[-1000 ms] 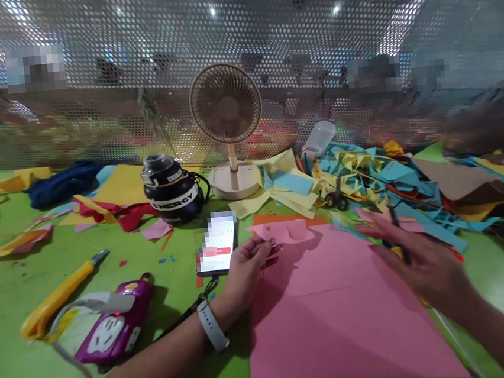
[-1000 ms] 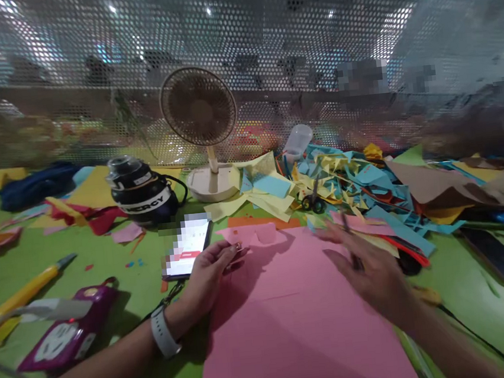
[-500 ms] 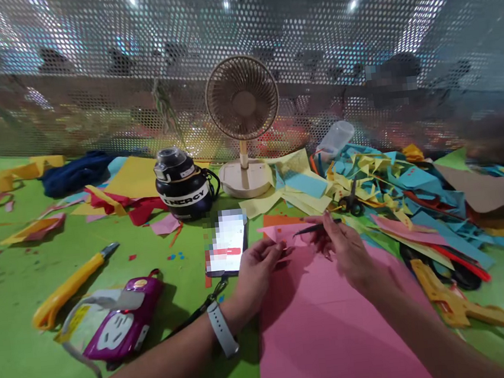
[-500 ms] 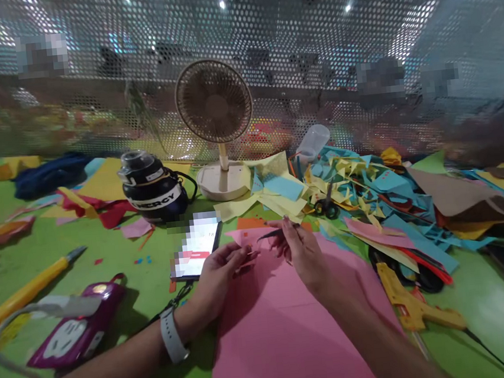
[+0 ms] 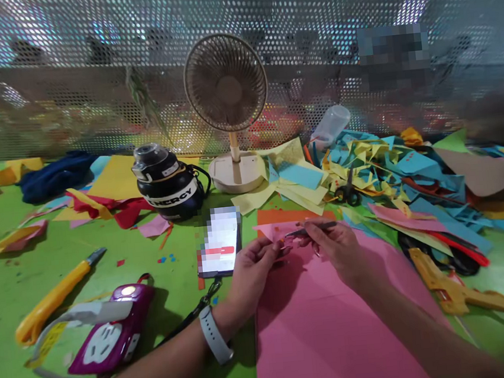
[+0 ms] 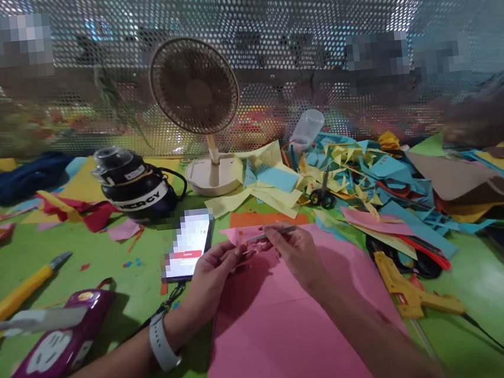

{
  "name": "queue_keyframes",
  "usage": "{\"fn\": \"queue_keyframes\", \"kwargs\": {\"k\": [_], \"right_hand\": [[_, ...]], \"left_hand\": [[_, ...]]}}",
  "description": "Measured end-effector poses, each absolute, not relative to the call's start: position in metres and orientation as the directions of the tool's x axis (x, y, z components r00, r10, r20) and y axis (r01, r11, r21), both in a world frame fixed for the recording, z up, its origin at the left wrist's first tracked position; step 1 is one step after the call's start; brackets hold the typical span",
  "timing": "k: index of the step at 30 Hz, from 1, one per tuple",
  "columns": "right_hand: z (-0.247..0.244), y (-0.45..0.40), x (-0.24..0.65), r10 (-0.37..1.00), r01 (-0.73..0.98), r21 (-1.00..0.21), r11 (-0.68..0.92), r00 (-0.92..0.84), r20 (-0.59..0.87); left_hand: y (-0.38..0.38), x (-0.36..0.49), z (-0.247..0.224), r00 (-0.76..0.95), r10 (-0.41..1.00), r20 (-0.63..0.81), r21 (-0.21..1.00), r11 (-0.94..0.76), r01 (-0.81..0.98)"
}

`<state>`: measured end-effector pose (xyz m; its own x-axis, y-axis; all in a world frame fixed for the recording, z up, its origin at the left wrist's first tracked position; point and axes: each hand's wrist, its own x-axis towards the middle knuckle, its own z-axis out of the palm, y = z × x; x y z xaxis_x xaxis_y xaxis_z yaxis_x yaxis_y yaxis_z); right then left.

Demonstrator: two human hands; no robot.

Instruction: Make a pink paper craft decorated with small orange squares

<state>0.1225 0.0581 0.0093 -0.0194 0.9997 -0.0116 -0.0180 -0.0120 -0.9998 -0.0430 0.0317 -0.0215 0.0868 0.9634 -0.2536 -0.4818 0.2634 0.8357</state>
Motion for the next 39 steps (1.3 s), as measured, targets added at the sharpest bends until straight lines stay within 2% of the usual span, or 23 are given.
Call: {"fn": "queue_keyframes", "kwargs": {"k": [17,26,39], "right_hand": [[0.008,0.054,0.119,1.0,0.001,-1.0,0.001,-0.022,0.001],[-0.003,0.054,0.116,0.996,-0.225,-0.974,-0.038,0.074,-0.056],[-0.009,0.048,0.108,0.991,-0.268,-0.963,-0.006,0.129,-0.043]], "left_hand": [[0.03,-0.043,-0.024,0.121,0.962,-0.244,0.825,0.272,-0.495],[0.029,-0.041,-0.021,0.089,0.957,-0.276,0.805,0.281,-0.522],[0.028,-0.04,-0.018,0.102,0.952,-0.289,0.784,0.297,-0.545]]}}
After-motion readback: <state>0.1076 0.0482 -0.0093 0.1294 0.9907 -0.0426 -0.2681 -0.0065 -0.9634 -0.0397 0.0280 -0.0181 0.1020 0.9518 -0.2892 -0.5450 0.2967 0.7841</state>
